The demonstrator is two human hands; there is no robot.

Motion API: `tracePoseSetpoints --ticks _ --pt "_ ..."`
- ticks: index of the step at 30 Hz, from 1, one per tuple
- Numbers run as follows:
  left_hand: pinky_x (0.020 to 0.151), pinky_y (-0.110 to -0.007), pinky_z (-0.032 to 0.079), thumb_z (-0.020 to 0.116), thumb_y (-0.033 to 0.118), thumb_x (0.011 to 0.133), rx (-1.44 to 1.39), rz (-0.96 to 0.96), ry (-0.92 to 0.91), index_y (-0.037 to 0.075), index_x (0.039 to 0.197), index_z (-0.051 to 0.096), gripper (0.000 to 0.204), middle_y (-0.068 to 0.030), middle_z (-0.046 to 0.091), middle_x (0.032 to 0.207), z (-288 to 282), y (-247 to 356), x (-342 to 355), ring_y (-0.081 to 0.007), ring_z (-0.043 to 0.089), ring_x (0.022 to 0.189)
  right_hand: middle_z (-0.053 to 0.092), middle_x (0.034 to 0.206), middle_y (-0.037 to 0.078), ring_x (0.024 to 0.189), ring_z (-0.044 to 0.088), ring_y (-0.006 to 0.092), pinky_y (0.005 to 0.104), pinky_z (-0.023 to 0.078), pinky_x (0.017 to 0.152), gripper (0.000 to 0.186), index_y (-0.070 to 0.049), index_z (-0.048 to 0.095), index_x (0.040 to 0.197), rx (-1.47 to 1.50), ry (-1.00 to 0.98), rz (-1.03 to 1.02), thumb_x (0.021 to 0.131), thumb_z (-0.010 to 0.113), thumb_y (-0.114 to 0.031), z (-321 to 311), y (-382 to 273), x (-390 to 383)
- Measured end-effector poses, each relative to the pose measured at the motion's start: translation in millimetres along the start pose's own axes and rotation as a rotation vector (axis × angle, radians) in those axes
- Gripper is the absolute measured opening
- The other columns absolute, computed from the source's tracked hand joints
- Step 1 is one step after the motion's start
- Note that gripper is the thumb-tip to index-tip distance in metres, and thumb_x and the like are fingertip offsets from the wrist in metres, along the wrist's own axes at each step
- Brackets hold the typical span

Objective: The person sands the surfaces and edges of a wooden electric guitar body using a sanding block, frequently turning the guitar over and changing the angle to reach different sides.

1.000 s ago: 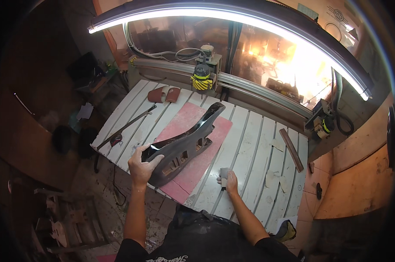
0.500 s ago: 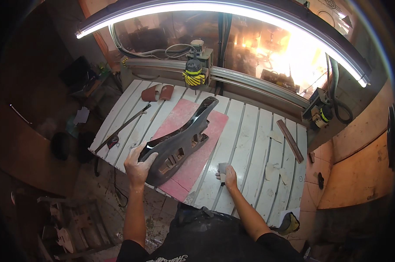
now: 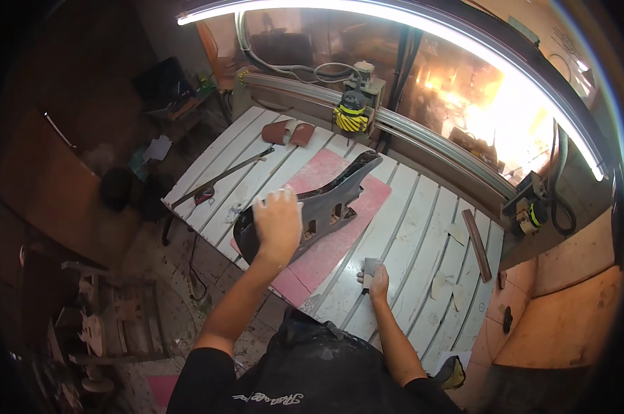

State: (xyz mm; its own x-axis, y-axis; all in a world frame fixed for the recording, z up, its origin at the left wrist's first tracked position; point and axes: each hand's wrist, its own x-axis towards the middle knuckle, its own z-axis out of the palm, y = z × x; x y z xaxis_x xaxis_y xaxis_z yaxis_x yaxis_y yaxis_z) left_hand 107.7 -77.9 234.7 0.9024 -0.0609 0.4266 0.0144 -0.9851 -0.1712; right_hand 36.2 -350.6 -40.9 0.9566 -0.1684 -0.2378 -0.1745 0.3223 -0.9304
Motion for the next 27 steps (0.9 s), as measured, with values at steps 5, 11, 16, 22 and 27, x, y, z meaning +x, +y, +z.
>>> tracePoseSetpoints --ticks 5,11,16,22,27 --pt "0.094 -0.04 0.045 0.067 0.039 0.096 -0.015 0.061 -0.122 0.005 0.138 0.059 0.055 -0.0057 0.068 0.109 44.0 52.2 28.2 -0.0209 0.064 0.108 0.068 0.101 0.018 0.078 0.074 0.027 0.0363 0.064 0.065 0.044 0.004 0.057 0.13 -0.002 -0.003 -0.023 0.113 0.037 -0.032 0.3 1.1 -0.9" --pt "0.09 -0.044 0.051 0.069 0.03 0.095 -0.206 0.023 -0.009 0.006 0.156 0.04 0.072 -0.0126 0.065 0.118 77.1 104.8 64.0 -0.0292 0.066 0.109 0.068 0.095 0.017 0.073 0.072 0.0274 0.038 0.064 0.064 0.047 0.004 0.056 0.123 -0.018 0.005 -0.067 0.113 0.033 -0.036 6.5 4.9 -1.0" --pt "0.085 -0.049 0.056 0.068 0.022 0.095 -0.427 0.167 -0.157 0.017 0.161 0.033 0.076 -0.0163 0.062 0.123 57.9 123.6 89.4 -0.0357 0.066 0.105 0.068 0.095 0.017 0.074 0.073 0.0274 0.0388 0.065 0.064 0.044 0.003 0.056 0.122 -0.014 0.036 -0.067 0.113 0.035 -0.034 0.3 4.2 -1.5" --pt "0.08 -0.05 0.058 0.065 0.028 0.098 -0.431 0.143 -0.251 0.016 0.161 0.032 0.072 -0.0184 0.065 0.124 58.4 98.8 82.5 -0.0373 0.07 0.1 0.068 0.095 0.018 0.073 0.073 0.0285 0.0392 0.065 0.064 0.043 0.004 0.056 0.122 -0.018 0.012 -0.085 0.113 0.036 -0.033 8.3 4.5 -2.2" --pt "0.076 -0.046 0.058 0.068 0.045 0.096 -0.168 0.217 -0.47 0.007 0.121 0.063 0.046 -0.0115 0.075 0.103 23.6 31.7 50.7 -0.0308 0.075 0.093 0.068 0.095 0.018 0.072 0.073 0.0296 0.0392 0.065 0.063 0.043 0.004 0.055 0.122 -0.005 0.029 -0.073 0.113 0.035 -0.033 -1.3 4.9 2.0"
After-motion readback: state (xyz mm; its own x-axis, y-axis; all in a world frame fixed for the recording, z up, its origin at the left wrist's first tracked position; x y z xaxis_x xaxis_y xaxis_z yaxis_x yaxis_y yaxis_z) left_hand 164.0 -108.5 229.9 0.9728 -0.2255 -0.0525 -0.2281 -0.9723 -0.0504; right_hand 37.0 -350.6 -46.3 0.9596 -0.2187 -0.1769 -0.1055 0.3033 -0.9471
